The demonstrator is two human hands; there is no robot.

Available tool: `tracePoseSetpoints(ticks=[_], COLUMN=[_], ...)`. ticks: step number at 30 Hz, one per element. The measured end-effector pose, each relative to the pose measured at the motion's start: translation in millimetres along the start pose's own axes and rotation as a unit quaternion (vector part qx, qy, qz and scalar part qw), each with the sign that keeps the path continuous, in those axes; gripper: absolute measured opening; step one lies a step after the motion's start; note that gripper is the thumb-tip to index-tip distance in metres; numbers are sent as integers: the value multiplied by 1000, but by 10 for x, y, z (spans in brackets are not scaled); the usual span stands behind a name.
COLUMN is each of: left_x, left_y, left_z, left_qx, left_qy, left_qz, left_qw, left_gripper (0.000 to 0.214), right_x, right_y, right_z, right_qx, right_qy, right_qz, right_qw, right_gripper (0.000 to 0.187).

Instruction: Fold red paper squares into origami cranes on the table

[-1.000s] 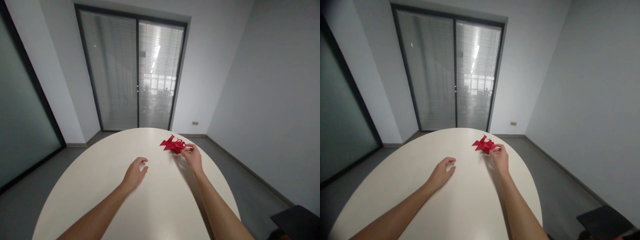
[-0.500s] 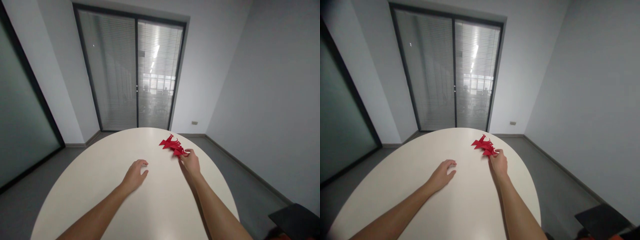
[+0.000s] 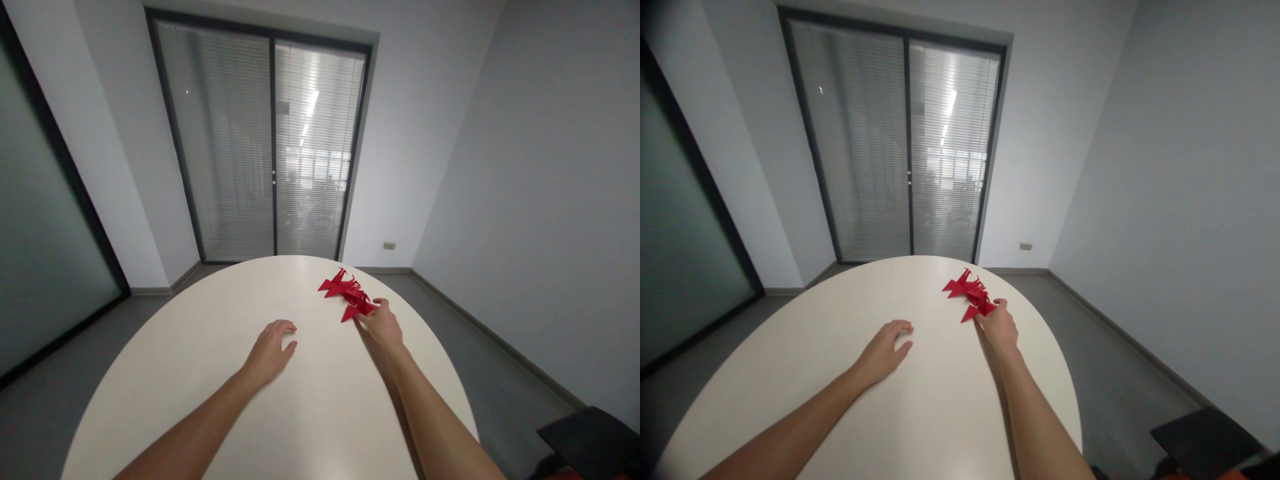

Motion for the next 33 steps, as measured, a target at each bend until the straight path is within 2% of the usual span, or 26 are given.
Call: tracePoseSetpoints(ticks=[7, 12, 15, 17, 19, 22, 25, 27, 29, 33], left_x=[23, 33, 50, 68, 94, 127, 122, 95, 65, 58], left_y=[7, 12, 20, 26, 35, 50, 61, 61, 58, 53], left_z=[-3, 5, 4, 0, 1, 9, 23, 35, 50, 67], left_qx=[-2, -3, -1, 2, 3, 8, 7, -4, -21, -47], left_qy=[-7, -21, -33, -48, -75, -141, -199, -218, -227, -236], left_qz=[1, 3, 10, 14, 24, 43, 48, 33, 9, -11], left_qw=[1000, 1000, 999, 999, 997, 989, 979, 975, 974, 971], left_gripper=[23, 22, 22, 22, 25, 35, 46, 50, 51, 50], right_x=[-67, -183, -362, -528, -723, -955, -1029, -1008, -967, -942], right_y=[39, 85, 109, 138, 195, 362, 549, 636, 673, 668], right_z=[-13, -103, -218, -253, -193, 32, 304, 462, 552, 577], right_qx=[-35, -65, -30, 6, 9, -43, -127, -198, -246, -274], right_qy=[29, 62, 82, 66, 14, -59, -58, -37, -17, -6], right_qz=[-3, 12, -3, -50, -150, -308, -396, -406, -388, -369], right_qw=[999, 996, 996, 997, 989, 948, 908, 891, 888, 888], right_gripper=[60, 50, 41, 39, 37, 40, 57, 66, 69, 72])
Point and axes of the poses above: each hand's wrist, its own y-axis away from the middle knuckle, its own z-axis out of the palm, x = y × z, the point moved 5 cm from there along -y, towards the middle knuckle, and after that the axes turned 15 degrees about -z, right-handed, at the moved point
